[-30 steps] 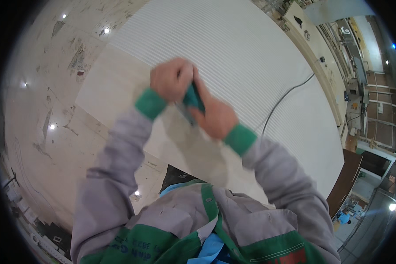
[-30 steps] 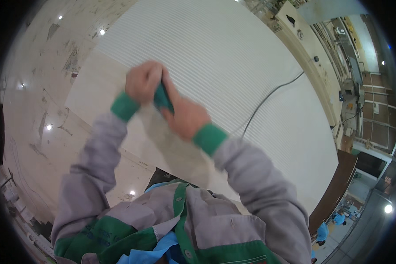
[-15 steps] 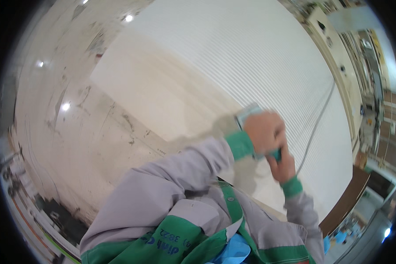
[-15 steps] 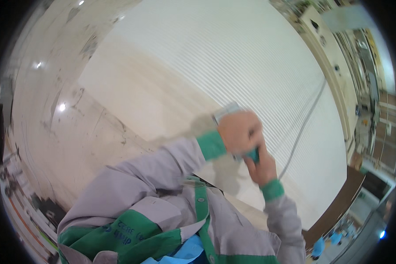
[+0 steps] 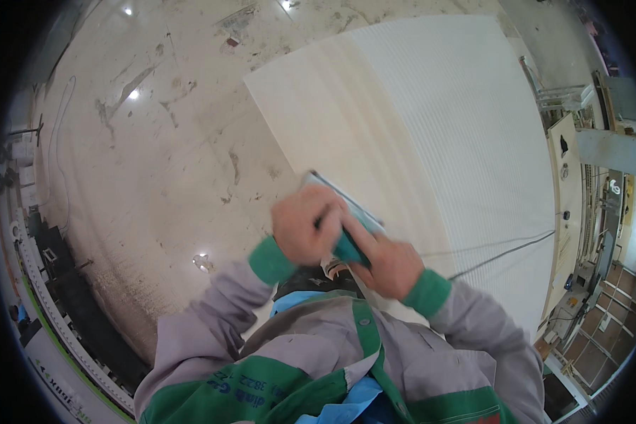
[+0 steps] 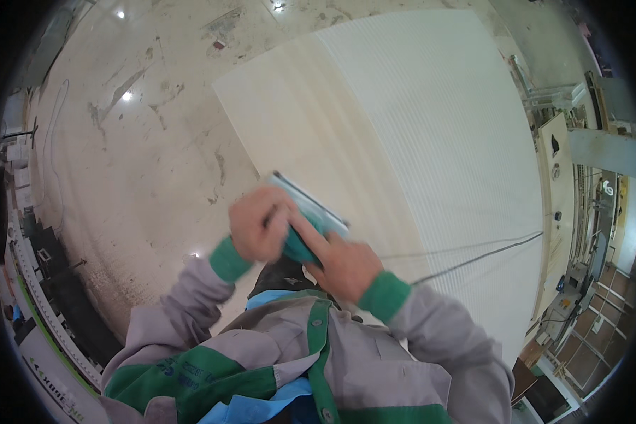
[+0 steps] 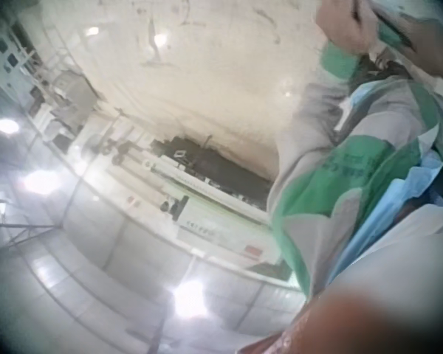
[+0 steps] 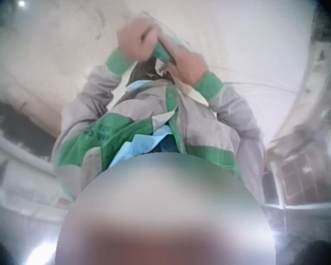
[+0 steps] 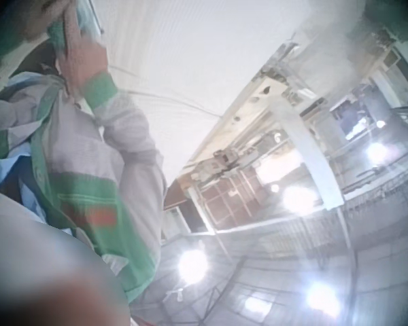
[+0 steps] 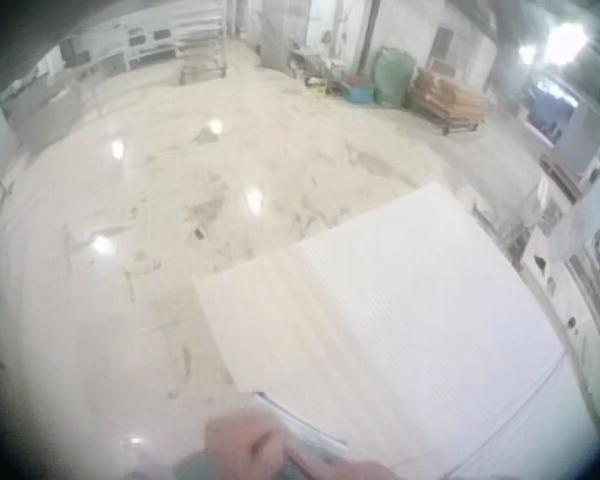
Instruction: The person uses a handheld electric sander to smooth the surface of a large white board. They then move the board with another worker and handle wrapped metal legs and a cloth in a workshop.
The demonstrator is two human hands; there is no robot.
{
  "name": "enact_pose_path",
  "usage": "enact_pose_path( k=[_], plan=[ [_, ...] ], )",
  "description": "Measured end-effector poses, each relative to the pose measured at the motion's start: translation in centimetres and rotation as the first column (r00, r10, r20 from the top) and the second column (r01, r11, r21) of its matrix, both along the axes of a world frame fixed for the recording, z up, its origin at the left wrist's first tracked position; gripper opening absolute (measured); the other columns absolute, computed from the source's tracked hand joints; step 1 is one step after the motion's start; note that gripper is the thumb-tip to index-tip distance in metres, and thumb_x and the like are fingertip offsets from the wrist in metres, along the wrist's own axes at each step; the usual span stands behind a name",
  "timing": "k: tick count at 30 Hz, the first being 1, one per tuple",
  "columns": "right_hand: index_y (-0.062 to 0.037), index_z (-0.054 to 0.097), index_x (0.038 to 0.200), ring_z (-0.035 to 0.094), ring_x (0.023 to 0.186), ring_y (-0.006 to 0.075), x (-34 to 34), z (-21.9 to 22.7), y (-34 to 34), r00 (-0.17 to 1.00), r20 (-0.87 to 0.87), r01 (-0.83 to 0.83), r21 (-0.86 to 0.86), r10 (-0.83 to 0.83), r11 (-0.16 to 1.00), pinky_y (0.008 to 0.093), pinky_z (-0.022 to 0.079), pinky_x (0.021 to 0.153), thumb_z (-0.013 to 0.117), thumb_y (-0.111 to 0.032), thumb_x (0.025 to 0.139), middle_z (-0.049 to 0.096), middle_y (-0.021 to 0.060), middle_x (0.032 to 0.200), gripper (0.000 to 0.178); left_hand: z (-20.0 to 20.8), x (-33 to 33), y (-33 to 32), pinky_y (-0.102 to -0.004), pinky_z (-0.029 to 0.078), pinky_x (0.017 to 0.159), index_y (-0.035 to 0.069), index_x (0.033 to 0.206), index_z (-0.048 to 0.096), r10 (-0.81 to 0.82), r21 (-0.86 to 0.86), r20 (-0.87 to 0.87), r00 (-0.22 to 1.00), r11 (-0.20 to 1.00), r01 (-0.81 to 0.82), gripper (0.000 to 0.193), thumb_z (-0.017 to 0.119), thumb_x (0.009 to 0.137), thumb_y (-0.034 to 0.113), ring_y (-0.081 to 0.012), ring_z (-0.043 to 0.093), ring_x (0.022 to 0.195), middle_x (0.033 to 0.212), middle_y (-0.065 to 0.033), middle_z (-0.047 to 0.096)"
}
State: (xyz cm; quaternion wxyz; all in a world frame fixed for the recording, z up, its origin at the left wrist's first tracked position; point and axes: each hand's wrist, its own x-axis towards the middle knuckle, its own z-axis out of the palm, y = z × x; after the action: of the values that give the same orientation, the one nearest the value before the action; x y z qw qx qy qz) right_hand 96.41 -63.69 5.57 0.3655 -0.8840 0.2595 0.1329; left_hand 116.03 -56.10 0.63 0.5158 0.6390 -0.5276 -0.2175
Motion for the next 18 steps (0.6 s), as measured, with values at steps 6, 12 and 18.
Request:
enact_pose_path(
  k=[6, 12, 18],
  plan=[
    [-0.0217, 0.01, 0.164, 0.067, 0.087, 0.0493, 14.6, -0.8, -11.9, 0.989, 0.111, 0.102, -0.03, -0.098, 0.994, 0.0553, 0.052, 0.081, 0.063, -0.032, 0.092, 0.071, 0.0284, 0.101, 0.09, -2.4, 14.4, -13.2, -0.0377, 0.054, 0.075, 0.006, 0.091, 0.073, 0.111, 0.008, 0.012, 0.994, 0.994, -0.112, 0.032, 0.052, 0.098, 0.028, -0.027, 0.069, 0.077, 0.087, -0.0138, 0.072],
    [-0.0194, 0.015, 0.163, 0.068, 0.103, 0.0421, 16.2, -0.8, -21.3, 0.945, 0.155, 0.315, -0.182, -0.289, 0.932, 0.0505, 0.053, 0.092, 0.063, -0.041, 0.09, 0.071, 0.0243, 0.113, 0.09, -3.0, 16.6, -28.8, -0.0355, 0.05, 0.077, 0.004, 0.093, 0.073, -0.023, 0.072, 0.062, 0.998, 0.997, 0.018, 0.04, 0.051, 0.095, 0.037, -0.021, 0.064, 0.079, 0.085, -0.0107, 0.072],
    [-0.0099, 0.016, 0.162, 0.068, 0.105, 0.0411, 2.0, -1.4, -21.7, 0.89, 0.146, 0.455, -0.233, -0.432, 0.86, 0.0477, 0.054, 0.092, 0.073, -0.047, 0.086, 0.068, 0.0254, 0.118, 0.102, -5.2, 1.7, -32.8, -0.0311, 0.048, 0.077, -0.003, 0.091, 0.07, -0.227, 0.03, -0.097, 0.969, 0.972, 0.231, 0.056, 0.043, 0.108, 0.043, -0.0153, 0.059, 0.081, 0.083, -0.0049, 0.067]
  ],
)
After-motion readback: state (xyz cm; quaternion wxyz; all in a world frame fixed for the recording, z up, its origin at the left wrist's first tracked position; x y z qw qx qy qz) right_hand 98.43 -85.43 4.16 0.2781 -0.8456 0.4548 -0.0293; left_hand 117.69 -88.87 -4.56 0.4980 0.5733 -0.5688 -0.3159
